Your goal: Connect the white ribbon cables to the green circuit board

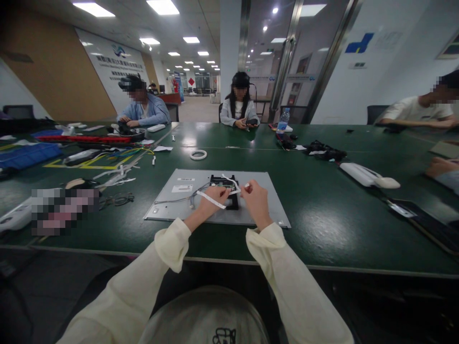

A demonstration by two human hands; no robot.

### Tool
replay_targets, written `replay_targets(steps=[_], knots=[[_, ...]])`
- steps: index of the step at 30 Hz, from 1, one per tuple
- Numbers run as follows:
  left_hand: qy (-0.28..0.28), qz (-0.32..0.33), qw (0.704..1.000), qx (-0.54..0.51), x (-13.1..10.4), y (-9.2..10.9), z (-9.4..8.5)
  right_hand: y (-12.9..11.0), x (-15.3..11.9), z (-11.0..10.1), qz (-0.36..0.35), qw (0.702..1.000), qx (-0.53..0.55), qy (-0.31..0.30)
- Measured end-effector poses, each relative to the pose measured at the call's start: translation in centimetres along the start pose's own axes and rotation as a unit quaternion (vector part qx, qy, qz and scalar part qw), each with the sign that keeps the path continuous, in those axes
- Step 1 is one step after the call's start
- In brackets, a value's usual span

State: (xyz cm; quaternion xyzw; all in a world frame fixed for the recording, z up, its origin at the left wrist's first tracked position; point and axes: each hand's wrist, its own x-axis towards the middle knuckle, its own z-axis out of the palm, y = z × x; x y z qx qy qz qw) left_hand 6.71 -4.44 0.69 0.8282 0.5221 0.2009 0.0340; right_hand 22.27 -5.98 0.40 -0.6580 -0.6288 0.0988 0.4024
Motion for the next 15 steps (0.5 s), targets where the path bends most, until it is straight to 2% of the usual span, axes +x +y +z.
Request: replay_targets(steps=[3, 8, 15], knots=[[0.000, -0.002, 1.000, 0.001, 0.1, -0.1, 0.0, 0.0, 0.0, -0.4, -0.012, 0.999, -0.033, 0.015], [0.001, -0.008, 1.000, 0.015, 0.3, -0.4, 0.2, -0.1, -0.1, -1.1, -0.025, 0.985, -0.167, 0.026], [-0.006, 0.018, 1.000, 0.007, 0.3, -0.6, 0.5, -0.1, -0.1, -1.0, -0.006, 0.951, -0.309, -0.007]])
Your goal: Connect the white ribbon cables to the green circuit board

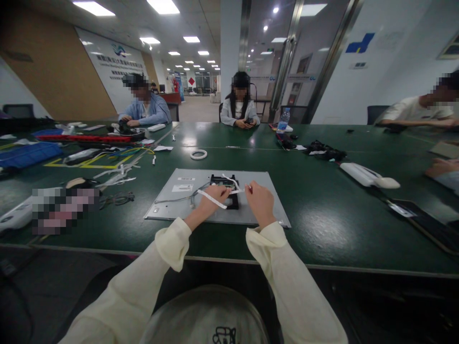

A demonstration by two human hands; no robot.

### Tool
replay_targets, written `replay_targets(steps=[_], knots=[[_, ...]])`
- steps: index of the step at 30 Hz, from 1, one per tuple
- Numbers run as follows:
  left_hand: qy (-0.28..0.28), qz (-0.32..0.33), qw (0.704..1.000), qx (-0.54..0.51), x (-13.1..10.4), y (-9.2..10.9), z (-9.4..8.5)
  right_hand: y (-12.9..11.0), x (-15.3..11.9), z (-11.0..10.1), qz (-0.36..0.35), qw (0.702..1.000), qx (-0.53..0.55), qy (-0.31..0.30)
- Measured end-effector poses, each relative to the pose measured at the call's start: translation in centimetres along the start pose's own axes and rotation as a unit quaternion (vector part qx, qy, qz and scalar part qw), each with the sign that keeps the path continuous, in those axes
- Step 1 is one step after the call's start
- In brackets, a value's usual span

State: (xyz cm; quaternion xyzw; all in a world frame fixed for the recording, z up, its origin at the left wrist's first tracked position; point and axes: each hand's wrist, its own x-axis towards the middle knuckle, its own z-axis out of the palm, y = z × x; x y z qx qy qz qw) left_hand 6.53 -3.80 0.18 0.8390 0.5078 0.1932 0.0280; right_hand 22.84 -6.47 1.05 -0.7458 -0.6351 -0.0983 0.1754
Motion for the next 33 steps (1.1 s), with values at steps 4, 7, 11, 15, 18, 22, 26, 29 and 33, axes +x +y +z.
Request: replay_targets(steps=[4, 7, 11, 15, 18, 22, 26, 29, 33], knots=[[-0.024, 0.004, 1.000, 0.005, 0.00, -0.08, 0.05, -0.12, -0.04, 0.19, -0.002, 0.998, -0.029, -0.055], [-0.033, 0.006, 0.999, 0.015, -0.02, -0.18, 0.01, -0.23, -0.12, 0.22, -0.011, 0.996, -0.036, -0.081], [-0.028, -0.002, 0.999, 0.023, -0.13, -0.26, 0.01, -0.29, -0.23, 0.25, -0.003, 0.995, -0.035, -0.089], [-0.021, -0.014, 1.000, 0.018, -0.30, -0.14, 0.05, -0.33, -0.32, 0.29, 0.011, 0.996, -0.033, -0.087], [-0.027, -0.023, 0.999, 0.019, -0.41, 0.06, 0.01, -0.41, -0.40, 0.33, 0.009, 0.995, -0.034, -0.088], [-0.045, -0.023, 0.998, 0.025, -0.49, 0.35, -0.04, -0.57, -0.58, 0.50, -0.004, 0.995, -0.044, -0.092], [-0.053, -0.017, 0.997, 0.053, -0.58, 0.55, 0.12, -0.73, -0.74, 0.73, -0.022, 0.993, -0.060, -0.097], [-0.051, -0.011, 0.996, 0.069, -0.62, 0.61, 0.37, -0.79, -0.78, 0.81, -0.031, 0.992, -0.073, -0.099], [-0.054, -0.016, 0.995, 0.078, -0.51, 0.63, 0.69, -0.78, -0.81, 0.80, -0.029, 0.991, -0.084, -0.101]])
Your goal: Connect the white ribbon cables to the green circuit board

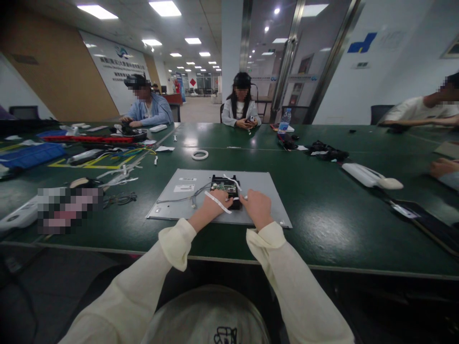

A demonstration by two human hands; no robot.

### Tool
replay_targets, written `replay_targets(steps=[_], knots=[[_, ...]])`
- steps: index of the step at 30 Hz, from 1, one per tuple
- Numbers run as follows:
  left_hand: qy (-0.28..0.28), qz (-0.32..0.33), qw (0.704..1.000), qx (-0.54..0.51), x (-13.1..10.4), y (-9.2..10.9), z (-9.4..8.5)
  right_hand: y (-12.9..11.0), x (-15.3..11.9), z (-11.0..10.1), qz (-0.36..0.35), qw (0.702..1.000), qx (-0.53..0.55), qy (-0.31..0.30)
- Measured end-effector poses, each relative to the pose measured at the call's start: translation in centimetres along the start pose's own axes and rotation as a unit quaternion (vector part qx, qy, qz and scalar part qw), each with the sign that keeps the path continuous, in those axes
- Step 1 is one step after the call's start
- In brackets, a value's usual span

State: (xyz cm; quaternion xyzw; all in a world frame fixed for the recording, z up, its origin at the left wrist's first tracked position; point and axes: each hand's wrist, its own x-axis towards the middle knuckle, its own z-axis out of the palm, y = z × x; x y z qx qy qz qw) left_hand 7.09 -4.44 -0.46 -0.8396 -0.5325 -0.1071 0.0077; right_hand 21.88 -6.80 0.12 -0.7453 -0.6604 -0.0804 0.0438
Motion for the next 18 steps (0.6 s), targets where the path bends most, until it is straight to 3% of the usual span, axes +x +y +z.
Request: replay_targets(steps=[18], knots=[[-0.024, -0.023, 0.999, -0.004, 0.00, -0.87, 0.02, 0.56, 0.06, 0.32, 0.016, 1.000, 0.002, 0.016]])
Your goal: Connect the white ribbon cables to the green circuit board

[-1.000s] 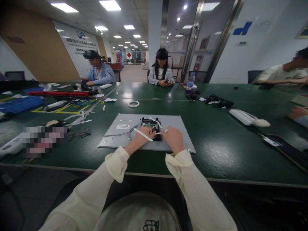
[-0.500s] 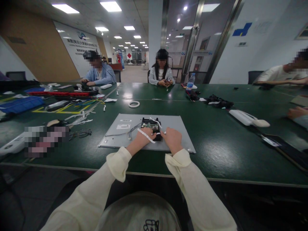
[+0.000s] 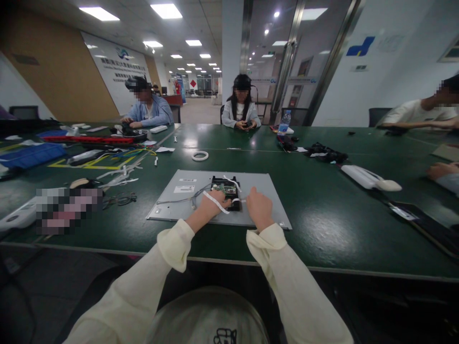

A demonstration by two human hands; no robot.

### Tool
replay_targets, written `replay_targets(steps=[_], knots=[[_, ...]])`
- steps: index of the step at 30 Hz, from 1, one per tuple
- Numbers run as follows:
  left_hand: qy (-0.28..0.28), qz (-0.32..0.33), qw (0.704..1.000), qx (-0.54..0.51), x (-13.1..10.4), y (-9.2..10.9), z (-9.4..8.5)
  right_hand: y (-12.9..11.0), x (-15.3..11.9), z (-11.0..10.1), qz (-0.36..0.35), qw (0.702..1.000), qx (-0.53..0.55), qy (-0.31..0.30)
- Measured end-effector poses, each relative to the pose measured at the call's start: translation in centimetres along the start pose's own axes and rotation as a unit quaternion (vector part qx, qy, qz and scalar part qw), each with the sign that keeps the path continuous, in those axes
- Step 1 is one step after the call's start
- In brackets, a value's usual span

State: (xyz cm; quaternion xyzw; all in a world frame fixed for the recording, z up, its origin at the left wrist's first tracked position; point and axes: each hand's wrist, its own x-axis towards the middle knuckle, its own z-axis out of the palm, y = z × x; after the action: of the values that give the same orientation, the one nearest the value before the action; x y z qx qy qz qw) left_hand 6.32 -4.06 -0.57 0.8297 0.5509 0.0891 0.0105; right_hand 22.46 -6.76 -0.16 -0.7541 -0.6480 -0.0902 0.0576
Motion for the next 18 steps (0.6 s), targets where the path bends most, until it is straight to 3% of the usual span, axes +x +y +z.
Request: replay_targets(steps=[3, 6, 12, 15, 18], knots=[[-0.007, 0.002, 1.000, 0.003, -0.2, 0.0, -0.3, 0.0, 0.1, -0.2, -0.026, 0.999, 0.028, 0.039], [-0.015, -0.001, 1.000, 0.006, -0.1, -0.2, -0.6, -0.4, -0.3, -0.7, -0.136, 0.980, 0.114, 0.084], [-0.039, 0.018, 0.999, -0.014, 0.1, -0.9, -0.8, -1.2, -1.6, -1.8, -0.415, 0.877, 0.220, 0.104], [-0.032, 0.045, 0.998, -0.014, 0.2, -1.4, -0.6, -1.5, -1.8, -1.7, -0.478, 0.844, 0.205, 0.130], [-0.034, 0.059, 0.997, -0.024, 0.4, -1.9, -0.4, -1.7, -1.6, -1.1, -0.494, 0.834, 0.179, 0.166]])
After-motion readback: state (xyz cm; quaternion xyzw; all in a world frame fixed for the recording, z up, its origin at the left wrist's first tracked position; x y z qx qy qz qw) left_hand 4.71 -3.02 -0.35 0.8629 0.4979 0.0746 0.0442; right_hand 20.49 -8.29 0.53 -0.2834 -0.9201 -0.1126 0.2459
